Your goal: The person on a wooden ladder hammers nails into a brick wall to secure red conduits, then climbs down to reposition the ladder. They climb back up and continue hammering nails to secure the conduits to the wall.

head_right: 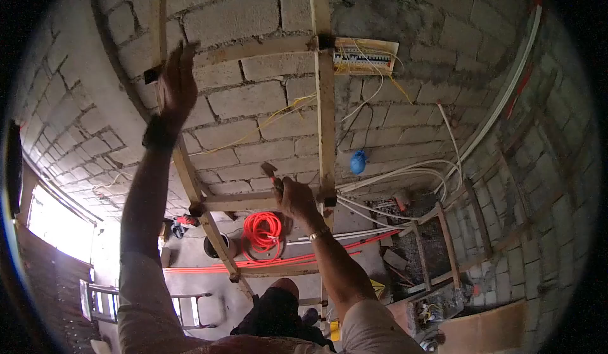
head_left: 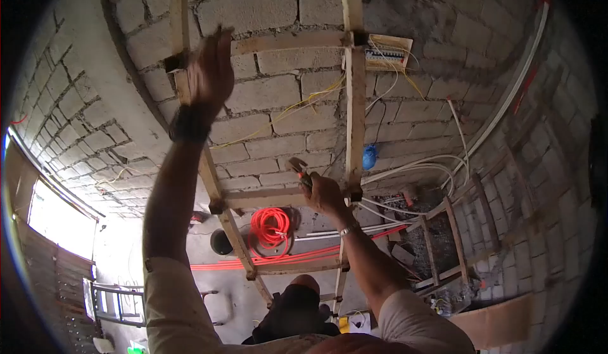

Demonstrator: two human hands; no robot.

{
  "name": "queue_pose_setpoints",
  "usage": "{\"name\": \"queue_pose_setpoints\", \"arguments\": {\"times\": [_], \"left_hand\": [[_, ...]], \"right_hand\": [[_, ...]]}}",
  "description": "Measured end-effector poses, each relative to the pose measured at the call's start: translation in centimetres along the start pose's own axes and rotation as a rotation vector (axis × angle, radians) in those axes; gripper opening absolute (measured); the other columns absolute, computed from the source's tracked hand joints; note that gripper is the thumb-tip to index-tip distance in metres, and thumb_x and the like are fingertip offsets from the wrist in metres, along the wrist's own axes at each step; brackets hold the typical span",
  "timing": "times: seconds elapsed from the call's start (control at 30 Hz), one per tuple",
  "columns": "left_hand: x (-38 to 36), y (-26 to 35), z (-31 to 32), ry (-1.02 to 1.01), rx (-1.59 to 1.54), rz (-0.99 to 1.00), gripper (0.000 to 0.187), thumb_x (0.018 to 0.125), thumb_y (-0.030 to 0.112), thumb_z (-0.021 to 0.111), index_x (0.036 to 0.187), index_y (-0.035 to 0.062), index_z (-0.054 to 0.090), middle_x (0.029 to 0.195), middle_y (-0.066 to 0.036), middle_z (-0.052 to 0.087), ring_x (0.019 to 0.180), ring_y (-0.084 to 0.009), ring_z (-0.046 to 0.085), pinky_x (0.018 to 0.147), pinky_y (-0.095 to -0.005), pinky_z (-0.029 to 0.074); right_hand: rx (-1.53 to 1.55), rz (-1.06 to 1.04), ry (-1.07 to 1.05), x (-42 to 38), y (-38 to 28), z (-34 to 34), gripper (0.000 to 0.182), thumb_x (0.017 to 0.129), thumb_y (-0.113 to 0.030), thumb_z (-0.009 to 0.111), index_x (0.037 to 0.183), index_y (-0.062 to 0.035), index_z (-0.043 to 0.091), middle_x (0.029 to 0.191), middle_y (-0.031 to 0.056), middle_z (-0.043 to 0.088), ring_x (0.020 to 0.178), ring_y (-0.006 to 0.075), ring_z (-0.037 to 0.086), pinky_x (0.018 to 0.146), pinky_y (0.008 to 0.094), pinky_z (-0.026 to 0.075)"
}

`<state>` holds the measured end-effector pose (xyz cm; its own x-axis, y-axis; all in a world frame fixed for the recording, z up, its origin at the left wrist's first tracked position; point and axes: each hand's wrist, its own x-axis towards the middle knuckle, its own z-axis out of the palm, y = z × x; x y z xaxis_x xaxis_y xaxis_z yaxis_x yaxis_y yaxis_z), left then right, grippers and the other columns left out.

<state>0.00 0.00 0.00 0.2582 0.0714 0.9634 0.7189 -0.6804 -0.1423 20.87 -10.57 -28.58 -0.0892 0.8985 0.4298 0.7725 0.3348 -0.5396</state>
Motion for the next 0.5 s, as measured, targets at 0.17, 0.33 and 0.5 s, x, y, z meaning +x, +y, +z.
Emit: {"name": "queue_pose_setpoints", "arguments": {"times": [0.17, 0.33, 0.5], "left_hand": [[9.4, -9.8, 6.0, -0.014, -0.075, 0.027, 0.031, 0.089, 0.003, 0.043, 0.120, 0.0014, 0.047, 0.103, -0.022, 0.057, 0.083, -0.0342, 0.060, 0.071, -0.0375, 0.050], [26.3, -21.4, 8.0, -0.013, 0.659, 0.301, 0.037, 0.089, 0.010, 0.048, 0.125, 0.0016, 0.044, 0.121, -0.016, 0.052, 0.108, -0.0242, 0.052, 0.086, -0.0336, 0.045], [31.9, -26.6, 12.3, -0.275, 0.171, 0.002, 0.037, 0.090, 0.012, 0.047, 0.126, 0.0046, 0.044, 0.123, -0.019, 0.049, 0.108, -0.0320, 0.054, 0.088, -0.0339, 0.046]], "right_hand": [[-0.041, 0.049, -0.099, -2.9, -0.9, 0.1, 0.032, 0.083, -0.035, 0.057, 0.090, -0.0029, 0.056, 0.066, 0.0199, 0.057, 0.062, 0.0388, 0.058, 0.055, 0.0475, 0.045], [-0.026, 0.050, -0.122, 1.3, 0.8, 0.4, 0.039, 0.086, -0.041, 0.051, 0.079, -0.0033, 0.059, 0.061, 0.0191, 0.058, 0.055, 0.0382, 0.057, 0.050, 0.0491, 0.042], [-0.037, 0.099, -0.110, 1.5, -1.0, -1.4, 0.032, 0.081, -0.037, 0.058, 0.080, -0.0044, 0.060, 0.067, 0.0179, 0.060, 0.064, 0.0382, 0.059, 0.058, 0.0478, 0.045]]}}
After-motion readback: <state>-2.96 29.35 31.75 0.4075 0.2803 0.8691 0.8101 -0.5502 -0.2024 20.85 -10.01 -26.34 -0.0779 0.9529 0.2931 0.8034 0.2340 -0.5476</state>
